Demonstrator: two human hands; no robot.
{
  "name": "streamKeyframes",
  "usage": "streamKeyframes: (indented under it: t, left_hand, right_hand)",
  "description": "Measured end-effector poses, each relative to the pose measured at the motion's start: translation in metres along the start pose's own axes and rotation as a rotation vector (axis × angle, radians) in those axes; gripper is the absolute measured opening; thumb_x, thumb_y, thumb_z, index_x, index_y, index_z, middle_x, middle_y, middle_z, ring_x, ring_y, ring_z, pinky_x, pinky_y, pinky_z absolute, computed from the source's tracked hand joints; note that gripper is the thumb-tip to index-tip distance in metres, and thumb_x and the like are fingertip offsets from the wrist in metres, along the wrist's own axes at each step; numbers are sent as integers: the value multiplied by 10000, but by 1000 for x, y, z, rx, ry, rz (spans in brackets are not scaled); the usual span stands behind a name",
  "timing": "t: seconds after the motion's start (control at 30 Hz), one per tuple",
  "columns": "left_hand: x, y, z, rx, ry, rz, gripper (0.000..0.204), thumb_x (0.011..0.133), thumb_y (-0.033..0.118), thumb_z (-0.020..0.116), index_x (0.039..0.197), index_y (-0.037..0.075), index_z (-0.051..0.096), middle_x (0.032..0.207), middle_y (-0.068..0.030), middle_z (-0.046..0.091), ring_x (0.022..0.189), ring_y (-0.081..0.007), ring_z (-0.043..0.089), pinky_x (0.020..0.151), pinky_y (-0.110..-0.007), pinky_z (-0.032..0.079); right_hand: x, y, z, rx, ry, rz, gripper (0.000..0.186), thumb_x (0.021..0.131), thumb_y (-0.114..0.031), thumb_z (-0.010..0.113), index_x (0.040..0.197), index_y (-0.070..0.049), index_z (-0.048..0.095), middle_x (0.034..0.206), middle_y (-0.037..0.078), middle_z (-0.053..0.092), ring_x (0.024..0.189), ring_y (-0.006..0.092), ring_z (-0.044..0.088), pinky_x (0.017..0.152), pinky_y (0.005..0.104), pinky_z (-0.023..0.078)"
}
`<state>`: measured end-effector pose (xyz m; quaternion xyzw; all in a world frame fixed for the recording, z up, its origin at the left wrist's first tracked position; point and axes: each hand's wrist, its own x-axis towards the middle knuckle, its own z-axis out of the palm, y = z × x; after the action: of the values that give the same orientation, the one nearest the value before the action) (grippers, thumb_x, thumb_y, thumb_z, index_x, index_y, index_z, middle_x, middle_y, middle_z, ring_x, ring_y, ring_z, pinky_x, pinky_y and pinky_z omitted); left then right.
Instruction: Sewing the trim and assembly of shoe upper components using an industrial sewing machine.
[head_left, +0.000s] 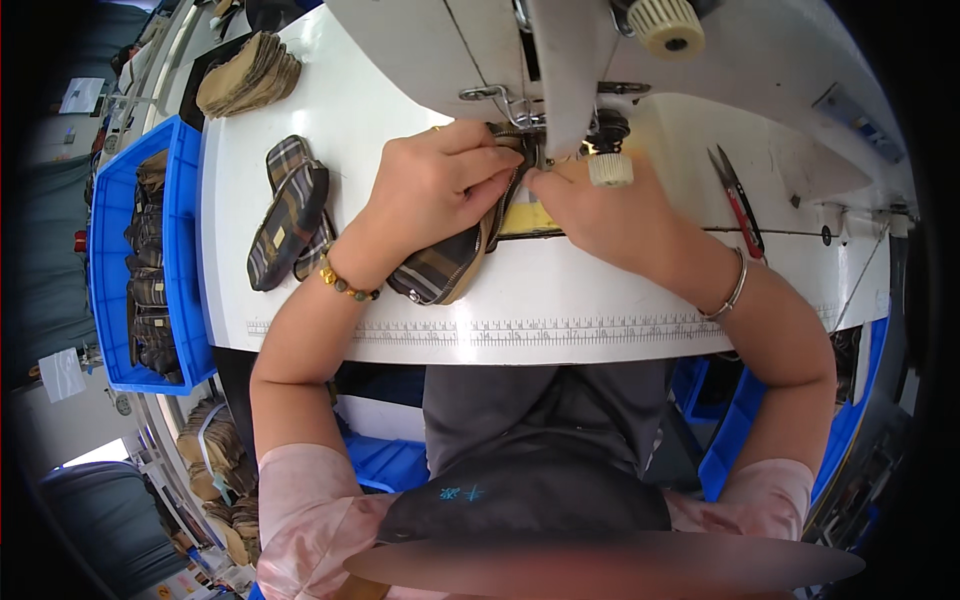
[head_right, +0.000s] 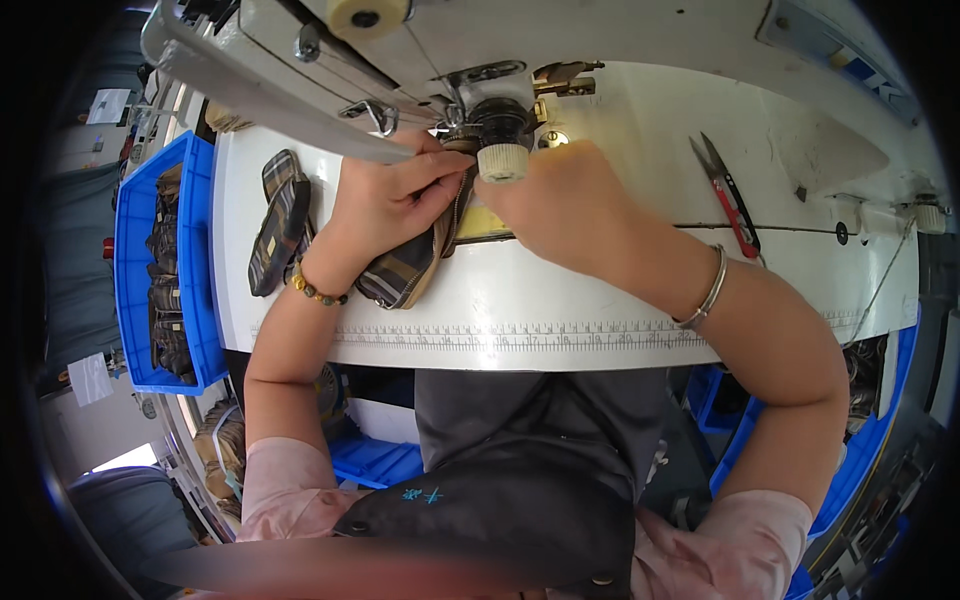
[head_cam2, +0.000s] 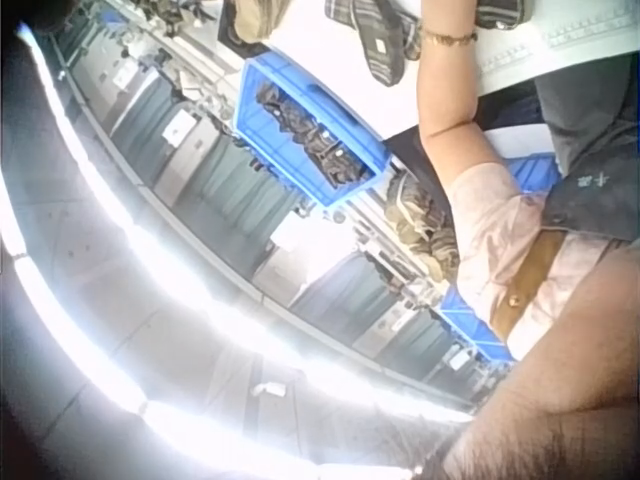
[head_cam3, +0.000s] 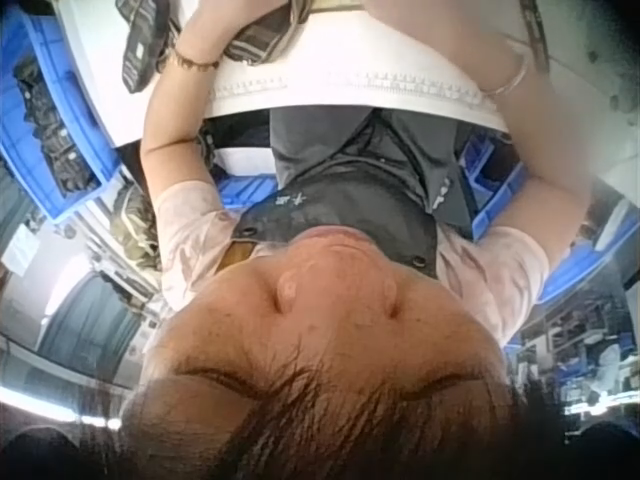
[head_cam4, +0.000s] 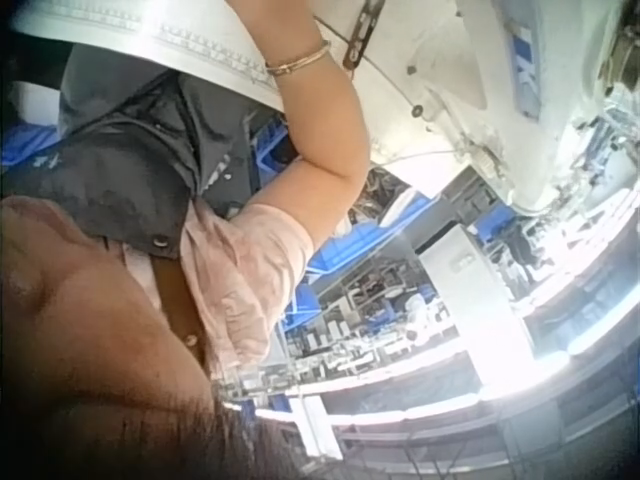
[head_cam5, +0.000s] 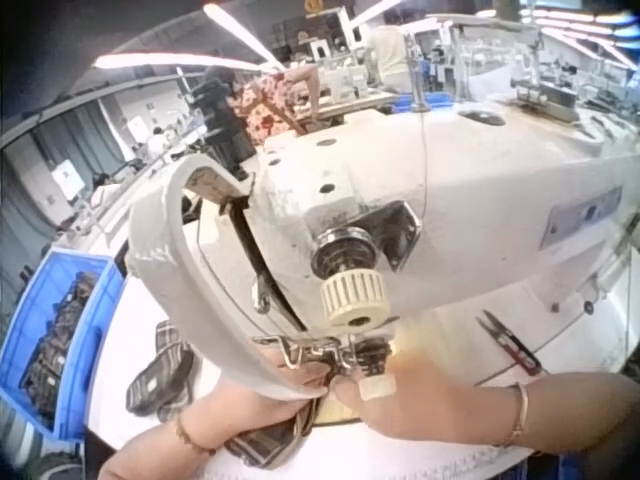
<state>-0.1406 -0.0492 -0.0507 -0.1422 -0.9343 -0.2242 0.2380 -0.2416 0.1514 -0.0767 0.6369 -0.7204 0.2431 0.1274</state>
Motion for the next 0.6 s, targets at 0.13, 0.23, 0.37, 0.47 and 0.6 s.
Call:
streamKeyframes:
  t: [0.13,0.23,0.37,0.47,0.6]
  left_hand:
    - [1,8,-6,253,-61,182,216,736,145,774,951,167,765,803,22,596,620,-167,627,512,-303,503]
    - [2,11,-7,333,-80,192,214,739,154,768,953,174,762,801,23,572,607,-171,615,506,-306,494]
    - [2,1,-6,223,-72,171,205,744,146,760,948,169,760,806,21,575,611,-177,616,520,-314,499]
    - [2,4,-11,243,-96,129,196,747,148,761,942,162,759,797,18,573,615,-178,617,527,-318,502]
    - [2,3,-10,245,-92,148,189,756,146,756,945,161,765,791,18,577,623,-177,620,531,-317,504]
  right_hand:
    - [-4,-10,-11,-55,-73,34,79,779,-101,649,844,-85,691,540,73,584,512,240,639,477,372,497]
    - [-3,-13,-17,-72,-66,32,95,783,-90,642,861,-81,694,542,69,586,510,229,638,472,363,493]
    - [-1,-15,-21,-69,-63,32,151,786,-93,642,920,-71,710,540,69,583,505,221,633,460,358,480]
    - [-2,-15,-20,-70,-70,42,216,788,-90,639,985,-61,721,535,68,578,500,220,629,444,353,463]
    - [-1,-15,-19,-49,-96,50,286,796,-82,631,1064,-59,728,530,67,573,489,223,622,433,352,451]
